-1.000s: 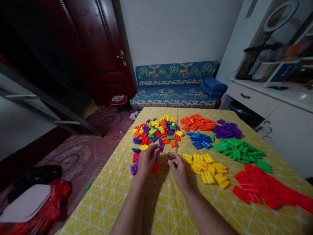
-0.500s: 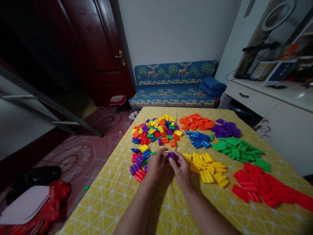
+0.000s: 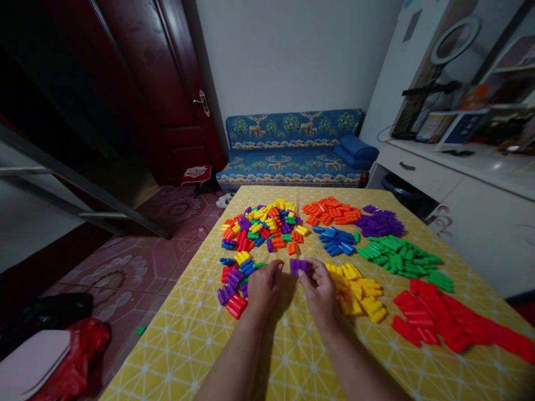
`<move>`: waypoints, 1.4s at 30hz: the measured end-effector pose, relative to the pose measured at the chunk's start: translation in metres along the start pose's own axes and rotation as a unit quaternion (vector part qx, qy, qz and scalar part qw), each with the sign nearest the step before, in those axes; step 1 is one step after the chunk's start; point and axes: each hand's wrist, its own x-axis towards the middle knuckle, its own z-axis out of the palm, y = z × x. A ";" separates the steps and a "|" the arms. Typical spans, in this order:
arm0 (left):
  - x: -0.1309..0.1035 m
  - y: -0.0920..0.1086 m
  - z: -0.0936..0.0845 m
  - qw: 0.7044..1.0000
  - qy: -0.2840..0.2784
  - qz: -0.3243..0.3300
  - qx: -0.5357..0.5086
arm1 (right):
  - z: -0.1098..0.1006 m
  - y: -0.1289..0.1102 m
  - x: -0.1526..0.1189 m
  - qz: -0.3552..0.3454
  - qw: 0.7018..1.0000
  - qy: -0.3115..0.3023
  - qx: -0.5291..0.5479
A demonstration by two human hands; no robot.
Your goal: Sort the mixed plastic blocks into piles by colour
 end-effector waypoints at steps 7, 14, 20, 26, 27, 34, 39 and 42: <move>0.002 0.001 0.006 0.997 -0.029 0.015 0.076 | -0.091 -0.008 0.113 -0.033 0.986 0.160 -0.041; 0.004 0.001 0.007 0.997 -0.025 0.021 0.076 | -0.133 0.000 0.169 0.010 0.975 0.221 -0.001; 0.002 0.000 0.006 0.997 0.002 0.040 0.064 | -0.052 0.011 0.067 -0.008 1.000 0.023 -0.013; -0.001 -0.003 0.004 0.993 0.097 0.040 -0.053 | 0.011 0.038 -0.012 -0.004 0.990 -0.093 -0.104; -0.001 -0.002 0.000 0.991 0.114 0.037 -0.056 | 0.013 0.042 -0.014 -0.023 0.988 -0.099 -0.121; -0.004 -0.018 -0.082 0.986 0.069 -0.125 0.087 | 0.010 0.042 -0.011 -0.052 0.977 -0.130 -0.159; -0.027 -0.048 -0.118 0.981 -0.128 -0.102 0.102 | 0.011 0.026 -0.013 -0.072 0.961 -0.143 -0.224; -0.036 -0.048 -0.102 0.972 -0.169 -0.104 0.127 | 0.011 0.021 -0.013 -0.073 0.958 -0.148 -0.233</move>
